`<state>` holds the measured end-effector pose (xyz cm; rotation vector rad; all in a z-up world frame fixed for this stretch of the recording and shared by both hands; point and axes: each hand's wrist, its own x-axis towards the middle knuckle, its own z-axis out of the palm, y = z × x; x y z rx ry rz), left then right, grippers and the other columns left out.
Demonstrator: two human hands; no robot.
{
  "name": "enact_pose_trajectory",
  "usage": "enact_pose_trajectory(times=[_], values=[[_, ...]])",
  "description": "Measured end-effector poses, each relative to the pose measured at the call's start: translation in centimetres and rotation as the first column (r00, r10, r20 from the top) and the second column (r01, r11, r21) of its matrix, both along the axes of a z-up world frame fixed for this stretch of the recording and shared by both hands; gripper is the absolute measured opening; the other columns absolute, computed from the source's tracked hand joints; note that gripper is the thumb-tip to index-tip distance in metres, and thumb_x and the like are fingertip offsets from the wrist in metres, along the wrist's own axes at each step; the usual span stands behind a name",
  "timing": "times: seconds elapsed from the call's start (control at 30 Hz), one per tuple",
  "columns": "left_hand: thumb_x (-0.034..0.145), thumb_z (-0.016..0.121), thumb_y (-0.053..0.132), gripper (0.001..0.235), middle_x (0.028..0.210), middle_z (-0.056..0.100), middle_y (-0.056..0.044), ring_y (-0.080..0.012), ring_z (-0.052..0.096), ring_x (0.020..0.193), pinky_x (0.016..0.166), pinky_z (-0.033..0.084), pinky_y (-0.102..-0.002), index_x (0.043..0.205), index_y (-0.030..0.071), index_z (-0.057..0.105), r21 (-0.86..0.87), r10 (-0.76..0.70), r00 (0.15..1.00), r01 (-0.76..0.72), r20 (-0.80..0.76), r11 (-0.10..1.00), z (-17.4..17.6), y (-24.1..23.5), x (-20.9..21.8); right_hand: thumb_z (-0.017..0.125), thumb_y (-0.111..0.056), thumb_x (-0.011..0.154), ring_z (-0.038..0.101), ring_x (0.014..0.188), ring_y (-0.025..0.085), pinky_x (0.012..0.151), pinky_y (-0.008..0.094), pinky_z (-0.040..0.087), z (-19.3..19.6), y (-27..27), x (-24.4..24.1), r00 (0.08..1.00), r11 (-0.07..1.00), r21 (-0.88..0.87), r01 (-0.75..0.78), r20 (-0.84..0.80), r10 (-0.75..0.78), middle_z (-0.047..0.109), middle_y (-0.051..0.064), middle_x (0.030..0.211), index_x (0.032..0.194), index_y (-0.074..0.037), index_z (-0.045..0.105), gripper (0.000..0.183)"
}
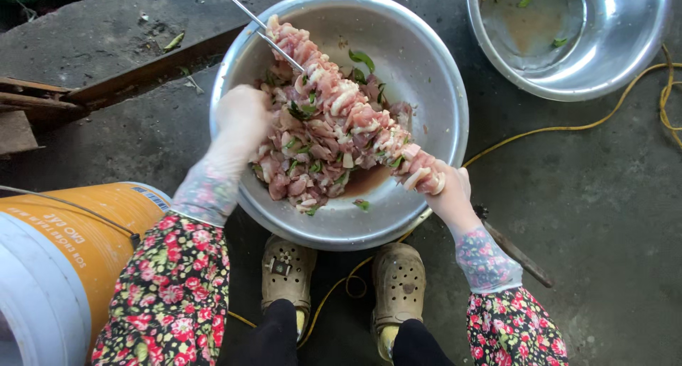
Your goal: The person threads pieces of marinated meat onto a metal skewer from a large metal bowl. The hands repeatedly pick up meat and push it onto the skewer, compacting it as the skewer fills.
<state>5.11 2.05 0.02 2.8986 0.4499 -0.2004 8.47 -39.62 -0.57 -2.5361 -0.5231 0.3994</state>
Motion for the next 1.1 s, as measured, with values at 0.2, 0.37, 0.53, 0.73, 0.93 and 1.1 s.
enact_pose_trajectory(times=[0.2,0.37,0.53,0.73,0.93,1.1], values=[[0.083,0.074,0.010,0.004,0.090,0.071,-0.011,-0.0292,0.070,0.091,0.074,0.056,-0.043,0.081,0.008,0.076,0.338,-0.320,0.947,0.297,0.015,0.893,-6.1,-3.1,0.1,0.077,-0.021,0.078,0.066,0.077,0.032,0.071,0.040,0.044,-0.5,-0.3,-0.1,1.000,1.000,0.026,0.008,-0.007,-0.008,0.072,0.006,0.082,0.094,-0.021,0.072,0.017],[0.079,0.075,0.018,0.011,0.095,0.072,-0.012,-0.0309,0.069,0.088,0.077,0.056,-0.043,0.082,0.009,0.080,-0.008,-0.104,0.965,0.110,0.241,0.994,-2.9,-2.2,-0.3,0.077,-0.020,0.074,0.066,0.078,0.032,0.073,0.040,0.043,-0.5,0.0,0.2,1.000,0.999,-0.052,-0.012,0.017,0.013,0.073,0.005,0.081,0.092,-0.021,0.072,0.019],[0.092,0.065,0.018,0.021,0.099,0.077,-0.006,-0.0186,0.073,0.090,0.078,0.059,-0.035,0.107,0.006,0.074,-0.939,0.590,0.795,-0.296,-0.140,0.176,1.2,-0.4,1.0,0.079,-0.022,0.073,0.066,0.077,0.031,0.072,0.040,0.042,-0.5,-0.1,0.0,1.000,0.998,-0.063,-0.004,-0.004,0.004,0.073,0.004,0.082,0.091,-0.021,0.072,0.019],[0.100,0.059,0.013,0.025,0.101,0.074,-0.011,-0.0178,0.073,0.087,0.082,0.064,-0.031,0.117,-0.003,0.067,-0.982,0.660,0.732,-0.066,-0.168,-0.176,2.4,2.3,5.0,0.078,-0.021,0.074,0.067,0.077,0.030,0.072,0.038,0.045,0.2,0.3,0.0,1.000,1.000,-0.028,0.010,-0.027,-0.010,0.073,0.005,0.082,0.095,-0.023,0.073,0.022],[0.090,0.069,-0.003,0.025,0.101,0.079,-0.012,-0.0166,0.077,0.087,0.080,0.064,-0.029,0.115,-0.005,0.072,-0.996,0.655,0.750,0.073,0.091,0.054,2.1,2.4,6.3,0.077,-0.022,0.078,0.067,0.077,0.030,0.073,0.039,0.044,0.5,0.3,-0.2,1.000,0.999,0.043,-0.008,0.011,0.008,0.073,0.005,0.083,0.094,-0.023,0.072,0.016],[0.095,0.069,-0.003,0.016,0.091,0.077,-0.009,-0.0136,0.073,0.077,0.073,0.061,-0.028,0.106,-0.006,0.080,-0.937,0.561,0.764,0.163,0.318,0.310,3.0,0.3,5.5,0.078,-0.024,0.076,0.066,0.076,0.030,0.072,0.040,0.042,-1.1,-0.6,-0.2,0.996,0.997,0.055,-0.062,0.071,0.058,0.073,0.006,0.084,0.096,-0.021,0.072,0.021]])
